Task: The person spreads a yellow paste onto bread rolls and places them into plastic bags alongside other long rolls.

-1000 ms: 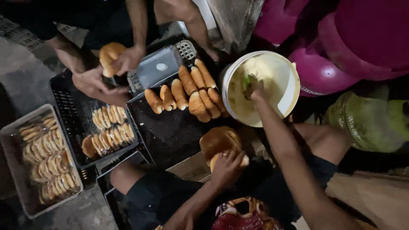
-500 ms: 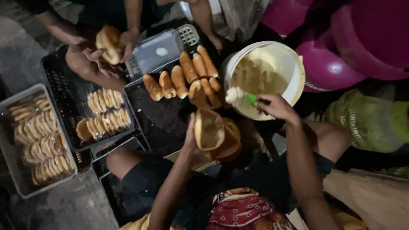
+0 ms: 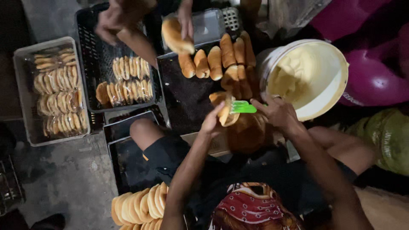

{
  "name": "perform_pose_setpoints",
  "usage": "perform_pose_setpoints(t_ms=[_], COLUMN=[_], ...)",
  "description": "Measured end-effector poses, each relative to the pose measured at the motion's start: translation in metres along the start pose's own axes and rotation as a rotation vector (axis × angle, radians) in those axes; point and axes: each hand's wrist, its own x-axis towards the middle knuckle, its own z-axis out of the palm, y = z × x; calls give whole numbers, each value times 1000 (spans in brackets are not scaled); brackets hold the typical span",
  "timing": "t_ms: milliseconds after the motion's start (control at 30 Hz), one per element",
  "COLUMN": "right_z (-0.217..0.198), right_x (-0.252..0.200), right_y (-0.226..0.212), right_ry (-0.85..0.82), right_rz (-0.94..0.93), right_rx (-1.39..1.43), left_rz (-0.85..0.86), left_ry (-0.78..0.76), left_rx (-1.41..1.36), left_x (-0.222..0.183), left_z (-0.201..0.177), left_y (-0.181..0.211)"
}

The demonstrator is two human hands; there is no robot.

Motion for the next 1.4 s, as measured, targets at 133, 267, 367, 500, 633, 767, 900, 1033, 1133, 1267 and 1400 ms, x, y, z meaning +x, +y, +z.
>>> perform_pose_setpoints(t_ms=[133, 267, 367, 500, 633, 767, 900, 1033, 1133, 1267, 1400], right_z=[7, 8, 9, 28, 64, 74, 65, 57, 53, 56, 53], right_x=[-14, -60, -94, -136, -163, -171, -172, -169, -170, -162, -167], right_y=[-10, 25, 74, 118, 139, 149, 151, 153, 145, 137, 127], right_ry=[-65, -137, 12, -15, 100, 123, 144, 169, 179, 57, 113], right_rz=[2, 242, 481, 814, 811, 729, 779, 781, 777, 944, 1035], right_rx=[-101, 76, 1, 88, 186, 166, 177, 200, 267, 378, 437], left_rz=[203, 258, 234, 671, 541, 819, 677, 498, 594, 1036, 744], left_ry=[-19, 89, 399, 430, 819, 817, 547, 701, 777, 803, 1064], left_rx=[38, -72, -26, 565, 2065, 2401, 721, 578, 801, 1607, 2011], left_x=[-1, 12, 17, 61, 84, 80, 75, 87, 95, 112, 86], left_z=[12, 7, -16, -76, -103, -89, -110, -138, -139, -112, -42], left_y=[8, 18, 45, 51, 30, 20, 62, 117, 156, 195, 135])
